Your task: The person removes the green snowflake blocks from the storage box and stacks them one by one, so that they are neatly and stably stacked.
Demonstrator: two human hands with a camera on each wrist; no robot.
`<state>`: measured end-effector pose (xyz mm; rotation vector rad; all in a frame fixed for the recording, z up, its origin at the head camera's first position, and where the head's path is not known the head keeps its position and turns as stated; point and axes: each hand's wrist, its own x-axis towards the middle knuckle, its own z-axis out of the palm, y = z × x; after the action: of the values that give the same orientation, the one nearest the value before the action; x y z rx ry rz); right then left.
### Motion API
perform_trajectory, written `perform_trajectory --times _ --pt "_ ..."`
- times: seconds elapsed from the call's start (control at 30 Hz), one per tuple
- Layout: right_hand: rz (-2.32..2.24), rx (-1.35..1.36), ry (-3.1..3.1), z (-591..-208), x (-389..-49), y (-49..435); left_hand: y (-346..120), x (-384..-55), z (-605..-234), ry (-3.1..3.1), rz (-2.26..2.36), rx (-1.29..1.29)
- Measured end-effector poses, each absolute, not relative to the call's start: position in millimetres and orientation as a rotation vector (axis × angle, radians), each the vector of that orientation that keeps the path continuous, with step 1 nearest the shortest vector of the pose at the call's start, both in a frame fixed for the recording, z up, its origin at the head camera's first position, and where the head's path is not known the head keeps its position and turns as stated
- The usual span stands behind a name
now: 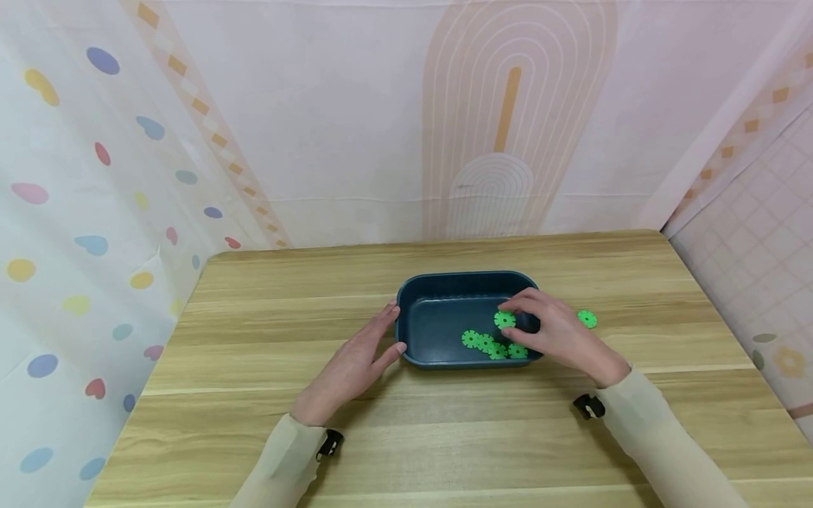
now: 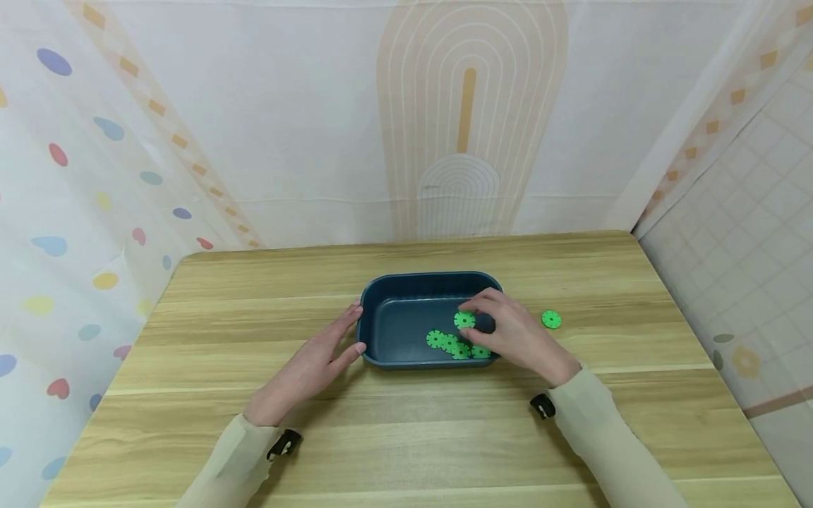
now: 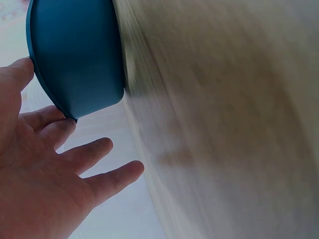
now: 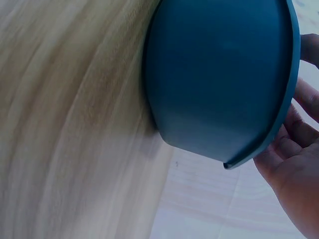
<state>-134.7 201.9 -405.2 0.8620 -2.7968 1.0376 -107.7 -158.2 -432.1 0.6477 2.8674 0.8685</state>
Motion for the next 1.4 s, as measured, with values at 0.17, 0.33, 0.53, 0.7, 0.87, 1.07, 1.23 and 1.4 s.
perform_trajectory --times 0.17,0.33,0.53,0.7,0.87,1.07,1.23,1.4 --pt "1.058 0.843 -2.781 -406 -134 206 -158 -108 -432 2.865 0.872 0.649" --pt "1.072 0.812 -2.781 -406 -134 212 -158 -107 -432 2.863 0.871 0.645" --pt "1.050 0.784 -2.779 -405 -133 218 -158 -108 -432 2.864 0.871 0.645" --pt "1.040 0.727 -2.809 -403 -131 222 -158 -107 -432 2.864 0.876 0.653" --pt "1.033 0.680 -2.823 -401 -129 228 -159 -107 -432 2.866 0.879 0.662" --pt "1.033 0.654 -2.803 -402 -129 236 -159 -107 -432 2.864 0.882 0.664" --pt "1.012 0.648 -2.764 -404 -128 241 -159 -107 -432 2.864 0.878 0.663" --pt "1.006 0.629 -2.748 -404 -127 247 -159 -107 -432 2.864 0.875 0.651"
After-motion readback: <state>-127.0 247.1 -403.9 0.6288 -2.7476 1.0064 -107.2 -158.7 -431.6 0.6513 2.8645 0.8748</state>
